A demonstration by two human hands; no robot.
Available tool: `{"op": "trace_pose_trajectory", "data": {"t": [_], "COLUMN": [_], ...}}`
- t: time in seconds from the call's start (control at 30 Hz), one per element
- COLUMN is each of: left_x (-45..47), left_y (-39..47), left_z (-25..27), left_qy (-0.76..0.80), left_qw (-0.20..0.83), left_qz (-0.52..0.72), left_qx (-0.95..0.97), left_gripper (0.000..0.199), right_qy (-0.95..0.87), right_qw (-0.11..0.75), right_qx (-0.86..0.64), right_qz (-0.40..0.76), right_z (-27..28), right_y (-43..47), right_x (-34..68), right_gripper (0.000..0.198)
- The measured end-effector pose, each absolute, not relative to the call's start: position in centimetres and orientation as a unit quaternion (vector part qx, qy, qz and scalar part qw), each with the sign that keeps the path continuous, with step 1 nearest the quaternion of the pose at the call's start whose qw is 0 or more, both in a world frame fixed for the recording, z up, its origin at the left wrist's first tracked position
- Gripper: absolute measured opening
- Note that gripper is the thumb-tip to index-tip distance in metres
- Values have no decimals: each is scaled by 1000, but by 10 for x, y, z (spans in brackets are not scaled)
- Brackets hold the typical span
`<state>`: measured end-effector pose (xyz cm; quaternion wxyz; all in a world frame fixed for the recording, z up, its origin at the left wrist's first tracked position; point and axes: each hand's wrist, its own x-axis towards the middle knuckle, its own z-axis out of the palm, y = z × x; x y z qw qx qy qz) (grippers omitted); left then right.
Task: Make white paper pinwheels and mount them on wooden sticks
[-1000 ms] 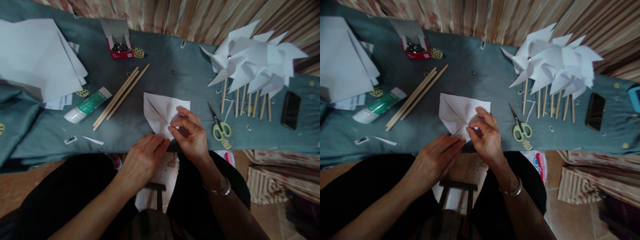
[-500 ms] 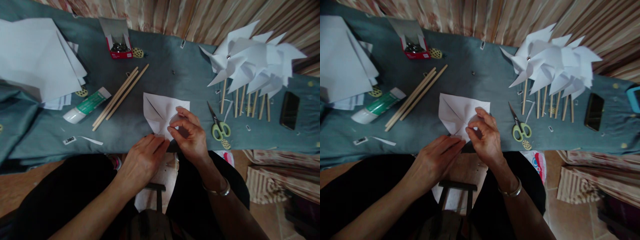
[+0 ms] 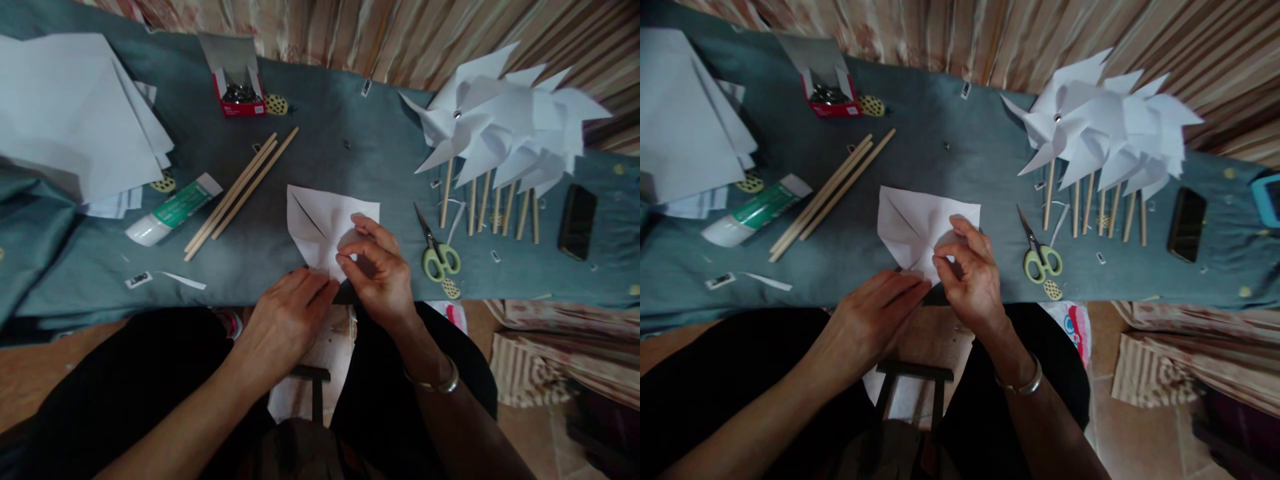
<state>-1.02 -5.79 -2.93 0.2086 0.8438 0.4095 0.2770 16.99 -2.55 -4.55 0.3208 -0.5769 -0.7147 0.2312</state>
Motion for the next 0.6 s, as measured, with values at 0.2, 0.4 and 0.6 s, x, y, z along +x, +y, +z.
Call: {"op": "trace_pose_trajectory", "data": {"t": [0.2,0.4,0.6], "left_x": [-11,-10,-11], "left_y": [-58,-57,-58], "left_z": [-29,-28,-28], "left_qy": [408,412,413], "left_qw": [210,208,211], "left_qz": [273,270,267], "left_qx": [845,845,845], "left_gripper": [19,18,18], "right_qy": [-733,-757,-790], "right_qw": [315,314,293], "right_qx": [-564,-543,-519], "right_qz": [213,184,144], "right_z": [-47,-45,-45], "right_y": [-27,-28,-31], "right_x": [170,168,167], "right_gripper": [9,16,25]}}
